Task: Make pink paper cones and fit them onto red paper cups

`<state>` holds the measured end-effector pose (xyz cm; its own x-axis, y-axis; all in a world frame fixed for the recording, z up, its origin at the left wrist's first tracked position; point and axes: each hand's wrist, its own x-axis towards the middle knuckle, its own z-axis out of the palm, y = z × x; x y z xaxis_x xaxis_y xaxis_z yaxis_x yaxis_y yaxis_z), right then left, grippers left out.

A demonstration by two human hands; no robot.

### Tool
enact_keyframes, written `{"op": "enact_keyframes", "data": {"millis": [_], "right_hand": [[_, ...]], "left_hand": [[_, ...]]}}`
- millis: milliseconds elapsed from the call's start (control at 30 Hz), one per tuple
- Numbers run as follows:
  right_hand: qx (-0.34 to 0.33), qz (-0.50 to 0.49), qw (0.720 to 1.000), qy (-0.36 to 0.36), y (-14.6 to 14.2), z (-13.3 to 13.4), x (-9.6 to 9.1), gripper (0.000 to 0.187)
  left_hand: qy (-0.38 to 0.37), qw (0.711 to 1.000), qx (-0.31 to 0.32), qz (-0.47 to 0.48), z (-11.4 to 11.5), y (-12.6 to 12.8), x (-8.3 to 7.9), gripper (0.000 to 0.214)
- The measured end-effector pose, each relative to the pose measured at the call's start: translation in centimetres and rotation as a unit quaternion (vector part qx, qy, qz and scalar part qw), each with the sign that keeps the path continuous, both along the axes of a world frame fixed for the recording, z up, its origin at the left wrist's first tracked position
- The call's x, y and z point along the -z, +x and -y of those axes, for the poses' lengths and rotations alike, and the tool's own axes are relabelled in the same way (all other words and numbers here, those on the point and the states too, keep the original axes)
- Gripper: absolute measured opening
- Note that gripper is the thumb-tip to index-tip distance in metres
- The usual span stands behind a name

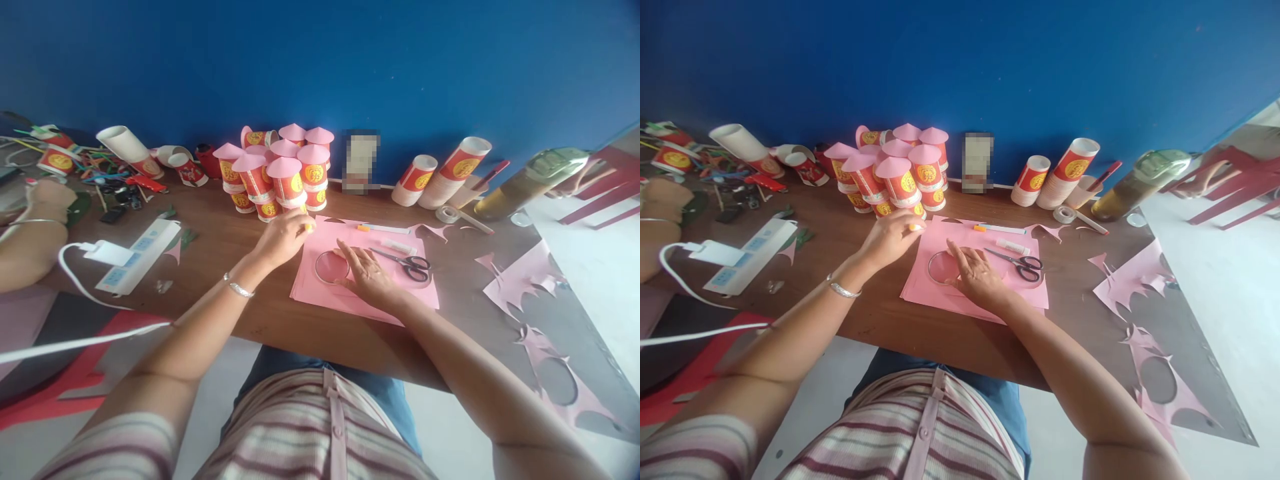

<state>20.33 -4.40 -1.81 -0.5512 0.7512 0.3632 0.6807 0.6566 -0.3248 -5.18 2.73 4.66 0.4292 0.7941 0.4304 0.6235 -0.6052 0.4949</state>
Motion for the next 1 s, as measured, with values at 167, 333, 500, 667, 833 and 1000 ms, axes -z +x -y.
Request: {"op": "enact_keyframes", "data": {"millis": [167,333,500,667,833,1000], "right_hand": [[-0.006,-0.010,1.000,0.002,0.4,-0.2,0.5,0.087],[0.001,-0.014,1.000,-0.002,0.6,-0.4,0.4,0.071],[0.010,-0.004,1.000,-0.010,0.6,-0.6,0.4,0.067],[0.016,0.010,1.000,-0.017,0.6,-0.6,0.2,0.065],[0.030,0.026,0.999,-0.027,0.5,-0.5,-0.1,0.064],[0.036,0.037,0.998,-0.041,0.5,-0.5,-0.3,0.065]], "left_hand": [[-0.226,0.944,0.008,0.242,-0.1,0.2,0.4,0.032],[-0.326,0.897,0.019,0.298,-1.2,1.7,1.5,0.027],[-0.382,0.876,0.000,0.293,-2.4,2.8,2.3,0.028],[-0.412,0.872,-0.004,0.265,-2.7,3.5,2.0,0.019],[-0.438,0.859,0.006,0.265,-3.0,3.7,1.7,0.014],[-0.448,0.854,0.024,0.264,-3.5,3.4,2.0,0.015]]}}
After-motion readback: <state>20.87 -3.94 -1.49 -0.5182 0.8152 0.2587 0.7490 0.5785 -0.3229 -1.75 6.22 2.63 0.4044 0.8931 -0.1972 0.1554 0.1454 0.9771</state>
